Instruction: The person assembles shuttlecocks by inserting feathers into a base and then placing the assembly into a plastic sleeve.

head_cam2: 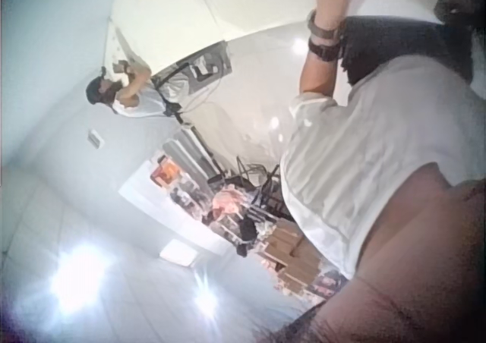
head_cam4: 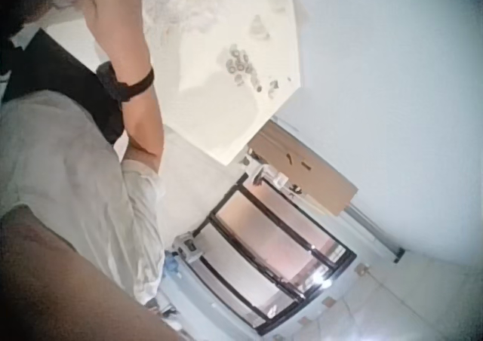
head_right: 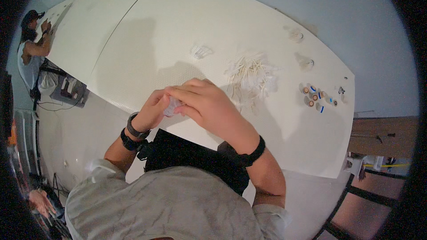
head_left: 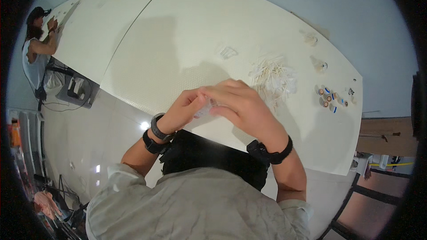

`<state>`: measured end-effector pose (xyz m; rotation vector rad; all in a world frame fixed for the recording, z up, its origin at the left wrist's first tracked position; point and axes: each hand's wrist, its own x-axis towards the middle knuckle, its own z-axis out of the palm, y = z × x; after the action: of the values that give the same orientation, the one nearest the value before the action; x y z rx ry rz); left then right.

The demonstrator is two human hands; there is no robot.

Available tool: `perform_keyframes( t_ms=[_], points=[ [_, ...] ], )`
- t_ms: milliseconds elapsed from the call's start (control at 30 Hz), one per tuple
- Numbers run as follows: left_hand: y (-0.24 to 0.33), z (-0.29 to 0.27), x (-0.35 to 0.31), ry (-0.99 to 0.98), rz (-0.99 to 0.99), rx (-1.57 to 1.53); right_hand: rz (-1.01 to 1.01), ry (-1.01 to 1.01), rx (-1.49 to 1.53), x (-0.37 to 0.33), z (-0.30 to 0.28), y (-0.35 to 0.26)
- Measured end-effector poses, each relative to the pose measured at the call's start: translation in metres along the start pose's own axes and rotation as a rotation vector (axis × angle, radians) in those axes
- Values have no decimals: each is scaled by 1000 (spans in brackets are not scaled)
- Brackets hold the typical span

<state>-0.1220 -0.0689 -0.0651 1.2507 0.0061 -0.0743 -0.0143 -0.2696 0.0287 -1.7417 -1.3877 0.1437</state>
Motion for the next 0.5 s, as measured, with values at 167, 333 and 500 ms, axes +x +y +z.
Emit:
perform_keyframes(
  t_ms=[167, 333, 500],
  points=[
    [17, 0, 6, -36, -69, -32, 64, 52, -61, 1, 10, 13],
    [28, -7, 3, -27, -120, -62, 360, 464, -378, 33, 8, 83],
    [30, 7, -2, 144, -116, 40, 554, 292, -359, 59, 27, 106]
  ],
)
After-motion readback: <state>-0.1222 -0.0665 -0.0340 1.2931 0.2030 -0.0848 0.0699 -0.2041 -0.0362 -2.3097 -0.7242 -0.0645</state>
